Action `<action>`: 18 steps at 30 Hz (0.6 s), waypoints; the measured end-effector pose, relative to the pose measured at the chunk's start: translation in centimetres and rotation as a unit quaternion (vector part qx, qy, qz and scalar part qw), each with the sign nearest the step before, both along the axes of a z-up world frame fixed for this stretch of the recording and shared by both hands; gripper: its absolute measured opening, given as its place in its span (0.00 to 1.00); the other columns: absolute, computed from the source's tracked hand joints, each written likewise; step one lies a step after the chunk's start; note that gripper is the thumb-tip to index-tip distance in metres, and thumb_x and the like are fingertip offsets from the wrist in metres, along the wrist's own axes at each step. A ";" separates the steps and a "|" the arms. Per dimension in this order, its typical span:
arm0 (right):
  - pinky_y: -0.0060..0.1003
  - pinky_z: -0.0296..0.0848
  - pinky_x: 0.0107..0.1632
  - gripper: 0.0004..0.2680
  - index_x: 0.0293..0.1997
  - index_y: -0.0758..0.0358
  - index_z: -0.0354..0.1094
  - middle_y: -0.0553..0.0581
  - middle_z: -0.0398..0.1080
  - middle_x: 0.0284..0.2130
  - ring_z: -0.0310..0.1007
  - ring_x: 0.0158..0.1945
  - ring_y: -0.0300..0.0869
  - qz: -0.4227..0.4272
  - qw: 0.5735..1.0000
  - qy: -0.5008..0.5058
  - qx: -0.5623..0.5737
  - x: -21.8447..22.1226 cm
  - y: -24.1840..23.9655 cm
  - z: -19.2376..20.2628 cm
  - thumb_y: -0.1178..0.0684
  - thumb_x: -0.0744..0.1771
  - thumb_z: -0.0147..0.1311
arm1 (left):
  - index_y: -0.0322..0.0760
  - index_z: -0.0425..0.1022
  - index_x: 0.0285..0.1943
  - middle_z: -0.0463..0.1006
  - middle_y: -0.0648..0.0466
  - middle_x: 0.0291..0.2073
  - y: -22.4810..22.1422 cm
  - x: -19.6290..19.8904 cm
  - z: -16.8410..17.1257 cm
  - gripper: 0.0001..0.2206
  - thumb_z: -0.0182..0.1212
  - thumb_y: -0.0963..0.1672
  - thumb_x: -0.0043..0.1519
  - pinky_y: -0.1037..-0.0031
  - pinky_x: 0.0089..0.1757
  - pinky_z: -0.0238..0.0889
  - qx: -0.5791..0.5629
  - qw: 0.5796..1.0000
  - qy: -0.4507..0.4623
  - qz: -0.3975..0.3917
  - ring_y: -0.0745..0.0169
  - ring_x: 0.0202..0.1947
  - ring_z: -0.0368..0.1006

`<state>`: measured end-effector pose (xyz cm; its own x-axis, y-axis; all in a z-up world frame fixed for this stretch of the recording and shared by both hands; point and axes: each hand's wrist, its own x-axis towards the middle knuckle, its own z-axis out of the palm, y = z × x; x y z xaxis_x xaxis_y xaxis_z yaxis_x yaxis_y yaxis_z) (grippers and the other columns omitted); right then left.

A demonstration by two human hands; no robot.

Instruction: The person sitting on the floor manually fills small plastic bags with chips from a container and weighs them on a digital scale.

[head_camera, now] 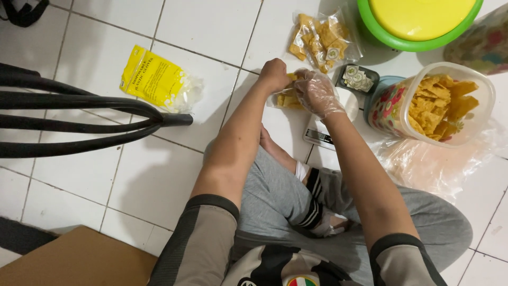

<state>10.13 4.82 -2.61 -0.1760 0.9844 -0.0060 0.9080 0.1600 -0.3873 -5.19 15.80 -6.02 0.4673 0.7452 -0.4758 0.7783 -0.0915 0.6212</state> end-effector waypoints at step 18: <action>0.53 0.77 0.45 0.05 0.39 0.45 0.80 0.45 0.75 0.54 0.78 0.47 0.55 -0.016 0.997 0.053 -0.047 0.9 0.5 -1.3 0.51 0.63 0.62 | 0.35 0.77 0.25 0.78 0.45 0.24 1.0 -1.3 0.6 0.06 0.69 0.40 0.53 0.64 0.38 0.72 -0.034 0.996 -0.070 -0.038 0.45 0.36 0.80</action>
